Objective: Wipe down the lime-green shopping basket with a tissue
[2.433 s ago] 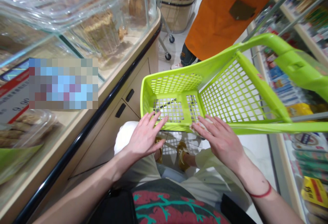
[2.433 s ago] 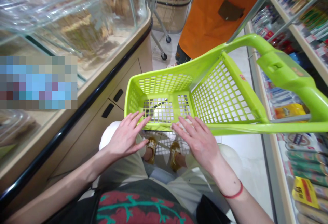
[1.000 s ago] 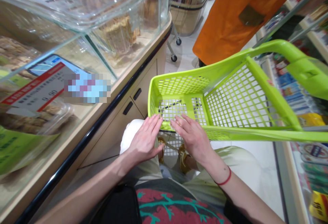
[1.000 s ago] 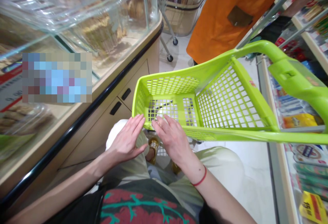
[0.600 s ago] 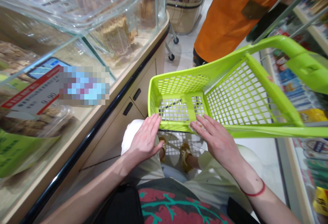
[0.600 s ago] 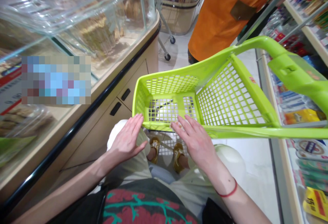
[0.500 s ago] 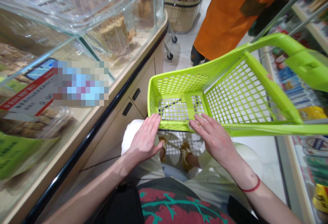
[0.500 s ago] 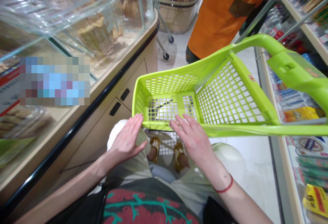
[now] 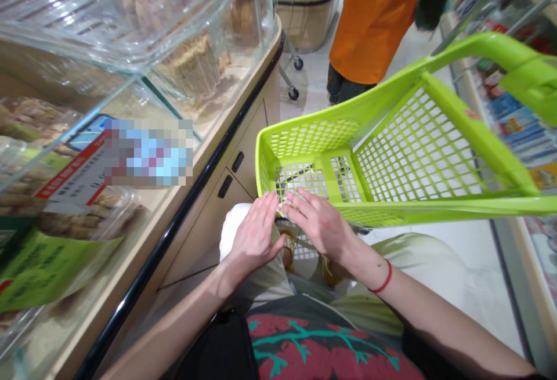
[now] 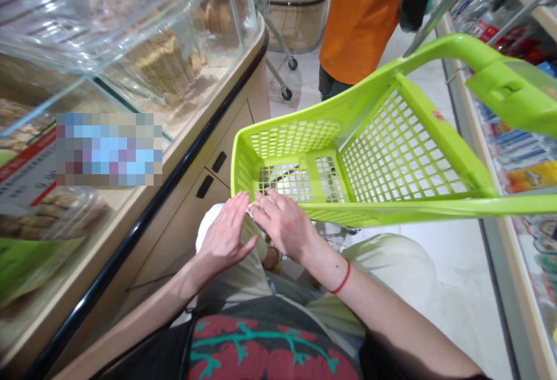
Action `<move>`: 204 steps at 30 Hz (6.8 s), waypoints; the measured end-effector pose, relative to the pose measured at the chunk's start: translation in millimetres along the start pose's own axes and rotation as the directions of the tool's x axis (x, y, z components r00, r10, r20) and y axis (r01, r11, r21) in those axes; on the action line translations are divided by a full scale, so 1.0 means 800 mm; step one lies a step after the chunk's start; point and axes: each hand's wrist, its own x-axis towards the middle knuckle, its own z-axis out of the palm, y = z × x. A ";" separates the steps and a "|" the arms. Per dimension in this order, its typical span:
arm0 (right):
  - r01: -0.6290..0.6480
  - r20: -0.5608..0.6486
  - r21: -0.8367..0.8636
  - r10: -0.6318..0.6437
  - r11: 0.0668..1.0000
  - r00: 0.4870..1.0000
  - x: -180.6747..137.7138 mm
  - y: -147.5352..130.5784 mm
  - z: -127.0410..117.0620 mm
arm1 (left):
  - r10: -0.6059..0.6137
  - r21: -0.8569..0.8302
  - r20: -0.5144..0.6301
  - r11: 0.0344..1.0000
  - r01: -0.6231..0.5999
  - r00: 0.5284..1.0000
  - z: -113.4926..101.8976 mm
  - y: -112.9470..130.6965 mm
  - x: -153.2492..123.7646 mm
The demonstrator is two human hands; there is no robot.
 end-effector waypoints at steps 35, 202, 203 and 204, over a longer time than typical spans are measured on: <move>-0.264 0.005 -0.206 0.271 0.942 0.963 -0.059 0.013 -0.046 | -0.040 -0.008 -0.015 0.999 0.040 0.999 0.001 0.002 -0.001; -0.504 -0.391 -0.459 0.342 0.732 0.854 -0.180 0.088 -0.173 | 0.112 0.124 -0.194 0.988 -0.089 0.975 0.012 -0.005 0.034; -0.494 -0.384 -0.460 0.337 0.738 0.860 -0.176 0.084 -0.169 | 0.106 0.119 -0.200 0.989 -0.084 0.974 0.012 -0.008 0.035; -0.486 -0.376 -0.460 0.333 0.743 0.865 -0.173 0.082 -0.167 | 0.099 0.114 -0.202 0.990 -0.077 0.974 0.013 -0.010 0.035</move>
